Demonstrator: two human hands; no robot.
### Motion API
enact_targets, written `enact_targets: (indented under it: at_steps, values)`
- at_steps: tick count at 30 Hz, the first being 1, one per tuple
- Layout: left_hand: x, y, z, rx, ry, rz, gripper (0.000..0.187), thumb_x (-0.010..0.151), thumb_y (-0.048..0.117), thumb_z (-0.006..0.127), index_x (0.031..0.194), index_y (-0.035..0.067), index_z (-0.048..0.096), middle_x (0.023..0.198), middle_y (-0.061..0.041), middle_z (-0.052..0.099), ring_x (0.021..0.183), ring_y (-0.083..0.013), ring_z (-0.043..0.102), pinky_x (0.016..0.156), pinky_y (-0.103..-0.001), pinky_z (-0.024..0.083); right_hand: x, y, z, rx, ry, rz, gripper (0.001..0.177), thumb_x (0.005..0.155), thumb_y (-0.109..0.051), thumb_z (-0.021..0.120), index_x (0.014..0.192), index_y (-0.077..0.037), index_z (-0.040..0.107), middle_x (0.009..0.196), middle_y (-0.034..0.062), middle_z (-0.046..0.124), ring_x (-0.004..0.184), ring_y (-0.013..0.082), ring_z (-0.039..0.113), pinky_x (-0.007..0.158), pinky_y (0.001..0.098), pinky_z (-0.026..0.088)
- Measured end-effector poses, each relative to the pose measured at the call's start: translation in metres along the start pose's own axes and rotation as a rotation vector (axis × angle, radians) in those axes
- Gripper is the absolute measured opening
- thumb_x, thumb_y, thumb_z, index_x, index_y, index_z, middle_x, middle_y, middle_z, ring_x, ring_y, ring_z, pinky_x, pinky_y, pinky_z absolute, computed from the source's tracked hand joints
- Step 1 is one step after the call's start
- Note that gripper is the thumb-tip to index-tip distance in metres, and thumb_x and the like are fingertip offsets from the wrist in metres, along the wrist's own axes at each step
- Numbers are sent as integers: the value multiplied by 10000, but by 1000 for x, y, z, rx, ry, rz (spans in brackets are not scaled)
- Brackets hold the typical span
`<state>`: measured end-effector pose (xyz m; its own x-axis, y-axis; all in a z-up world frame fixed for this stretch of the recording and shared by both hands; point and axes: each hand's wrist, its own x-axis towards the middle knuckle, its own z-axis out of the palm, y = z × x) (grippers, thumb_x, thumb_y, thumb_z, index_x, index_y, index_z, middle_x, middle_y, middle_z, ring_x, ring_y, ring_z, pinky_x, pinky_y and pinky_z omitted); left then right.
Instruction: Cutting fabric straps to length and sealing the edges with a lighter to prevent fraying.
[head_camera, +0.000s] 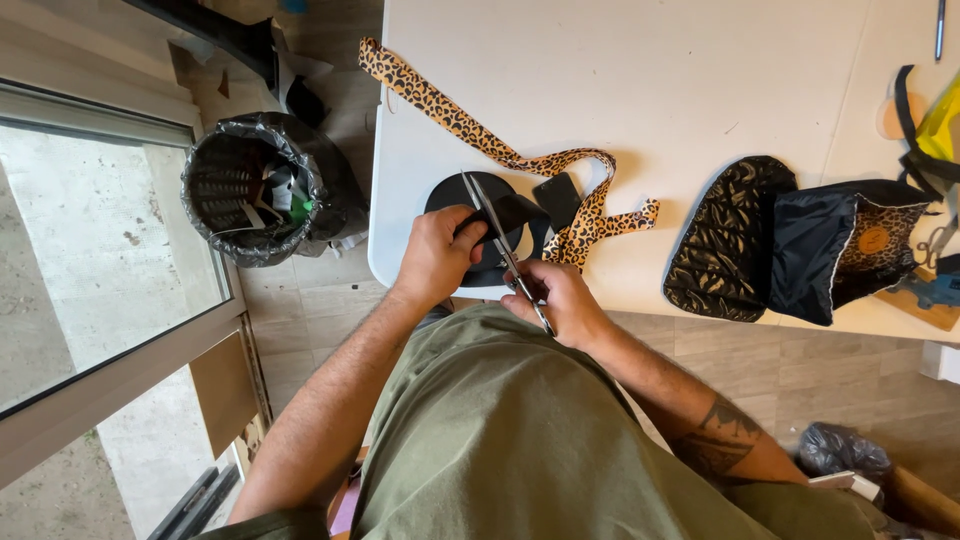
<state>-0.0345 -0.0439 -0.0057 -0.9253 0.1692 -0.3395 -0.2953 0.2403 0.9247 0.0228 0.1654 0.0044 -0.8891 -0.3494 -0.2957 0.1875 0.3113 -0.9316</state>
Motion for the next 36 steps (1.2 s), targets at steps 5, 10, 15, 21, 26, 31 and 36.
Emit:
enact_targets:
  at_steps: [5,10,15,21,26,31,36]
  values:
    - [2,-6,-4,31,16,-13,281,969,54,647,691,52,695,507,-41,602,445,-146,553,484,-255,480,-5,13,6,-83,11,-18,183,802,-113,827,919,-15,726,618,135,670,539,232,621,471,313,451]
    - [-1,-20,3,97,-44,-13,262,925,126,710,670,75,682,511,-73,629,508,-257,630,549,-340,522,-1,-11,4,-53,9,35,158,813,-106,815,900,-8,727,629,127,671,558,237,601,542,315,476]
    - [-3,-11,-1,104,-21,-26,282,955,94,681,674,71,693,513,-52,619,479,-190,581,546,-275,509,-4,4,14,-123,68,-6,169,780,-109,834,808,-15,696,561,146,635,503,281,610,475,340,432]
    - [-6,-20,6,127,-91,-51,292,933,145,709,648,95,673,507,-58,632,508,-247,613,573,-336,521,5,-7,7,-13,49,18,209,772,-117,849,900,-2,730,631,134,681,578,269,635,597,347,512]
    - [-6,-15,4,110,-102,-47,278,955,95,677,679,70,690,519,-60,632,496,-212,600,567,-307,518,3,19,12,-129,93,-34,199,751,-119,855,848,-15,715,595,151,659,545,301,643,533,360,482]
    - [-11,-34,4,60,-43,-83,209,987,91,647,806,30,732,545,-83,647,490,-162,610,533,-289,533,2,12,10,11,161,-25,228,760,-58,853,953,-27,736,635,110,682,566,165,629,551,280,521]
    - [-28,-39,25,-128,-86,-74,208,1033,133,572,1001,-5,724,585,-109,673,505,-169,632,532,-300,549,11,31,21,287,369,-149,526,792,-26,883,1253,36,636,841,145,721,771,188,686,737,312,576]
